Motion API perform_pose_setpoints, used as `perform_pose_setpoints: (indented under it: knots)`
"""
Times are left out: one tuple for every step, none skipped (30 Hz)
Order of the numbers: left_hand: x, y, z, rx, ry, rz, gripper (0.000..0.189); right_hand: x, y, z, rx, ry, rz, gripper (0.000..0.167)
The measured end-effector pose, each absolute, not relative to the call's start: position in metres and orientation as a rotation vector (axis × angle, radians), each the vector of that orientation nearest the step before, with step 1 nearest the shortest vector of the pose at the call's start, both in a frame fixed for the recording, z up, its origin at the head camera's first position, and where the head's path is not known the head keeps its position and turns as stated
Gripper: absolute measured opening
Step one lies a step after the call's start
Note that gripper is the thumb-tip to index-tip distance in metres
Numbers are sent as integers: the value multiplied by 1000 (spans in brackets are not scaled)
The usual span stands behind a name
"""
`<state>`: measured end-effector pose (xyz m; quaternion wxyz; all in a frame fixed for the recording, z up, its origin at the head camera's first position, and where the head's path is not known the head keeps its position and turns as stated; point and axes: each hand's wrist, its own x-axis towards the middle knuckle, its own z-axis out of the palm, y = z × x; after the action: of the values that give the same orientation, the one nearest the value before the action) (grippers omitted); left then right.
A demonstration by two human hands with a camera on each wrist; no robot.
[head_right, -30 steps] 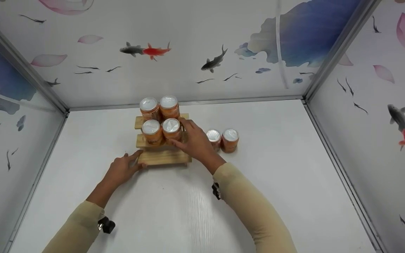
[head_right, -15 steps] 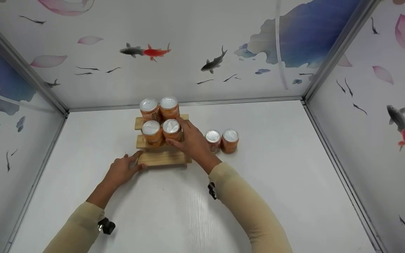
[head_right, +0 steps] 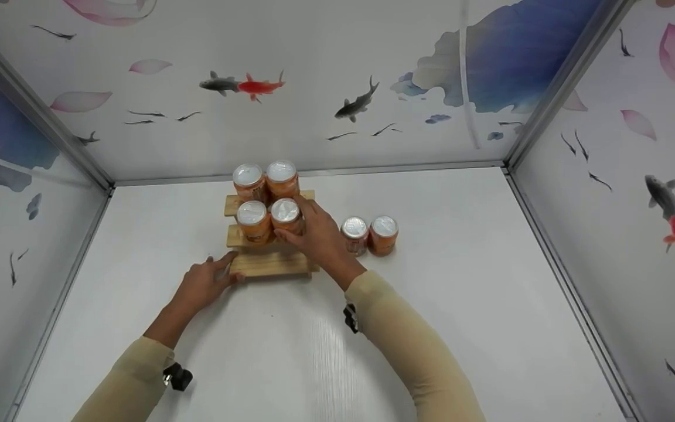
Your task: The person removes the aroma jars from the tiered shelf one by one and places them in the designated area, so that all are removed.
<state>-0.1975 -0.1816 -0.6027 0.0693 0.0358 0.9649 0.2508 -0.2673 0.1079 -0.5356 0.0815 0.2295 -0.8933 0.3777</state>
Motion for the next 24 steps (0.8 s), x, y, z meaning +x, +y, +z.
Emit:
perform_pose_setpoints:
  knots:
    - [-198, -182, -603, 105, 2903, 755, 65, -267, 108, -536, 691, -2662, 1126, 81]
    - [-197, -182, -603, 102, 2901, 756, 65, -267, 108, -536, 696, -2655, 1120, 80]
    - [-197, -182, -602, 97, 2898, 760, 65, -267, 108, -537, 703, -2647, 1119, 79]
    - [-197, -182, -602, 91, 2894, 766, 66, -267, 108, -537, 709, -2637, 1118, 79]
    - [-197, -182, -601, 84, 2889, 771, 66, -267, 108, -537, 714, -2629, 1114, 78]
    - [-197, -181, -601, 79, 2884, 774, 67, -267, 108, -538, 721, -2622, 1113, 78]
    - [-197, -181, -600, 73, 2881, 775, 67, -267, 109, -538, 726, -2614, 1114, 77]
    - [-196, -181, -599, 70, 2881, 772, 68, -267, 109, -539, 731, -2609, 1116, 77]
    - [-196, -181, -599, 69, 2880, 769, 68, -267, 110, -539, 735, -2602, 1123, 76]
    - [-196, -181, -598, 69, 2881, 763, 68, -267, 111, -539, 733, -2599, 1121, 76]
    - [-196, -181, -598, 70, 2883, 755, 69, -267, 112, -539, 733, -2597, 1123, 75]
    - [-196, -181, -598, 71, 2885, 749, 69, -267, 113, -539, 732, -2592, 1126, 74]
    - [-197, -181, -598, 69, 2885, 742, 69, -267, 114, -539, 730, -2588, 1125, 74]
    - [-197, -181, -598, 72, 2887, 734, 69, -267, 115, -538, 728, -2582, 1122, 74]
    - [-197, -181, -598, 72, 2887, 733, 69, -267, 116, -538, 727, -2574, 1121, 74]
    - [-197, -181, -598, 70, 2886, 735, 69, -267, 118, -537, 722, -2572, 1118, 74]
    - [-197, -180, -597, 69, 2884, 740, 69, -266, 119, -536, 719, -2568, 1117, 74]
    - [-197, -180, -597, 70, 2883, 742, 69, -266, 120, -535, 715, -2568, 1113, 75]
    - [-197, -180, -597, 74, 2884, 743, 69, -266, 122, -534, 710, -2569, 1108, 75]
    - [-197, -180, -597, 76, 2886, 746, 69, -266, 124, -533, 703, -2572, 1102, 76]
    - [-197, -180, -597, 76, 2885, 748, 69, -266, 126, -533, 696, -2575, 1098, 77]
    - [-197, -180, -597, 77, 2886, 746, 69, -266, 128, -533, 689, -2578, 1096, 77]
    - [-196, -180, -596, 80, 2889, 741, 68, -266, 130, -532, 685, -2577, 1093, 77]
    - [-196, -179, -596, 83, 2892, 733, 68, -267, 132, -532, 681, -2576, 1094, 77]
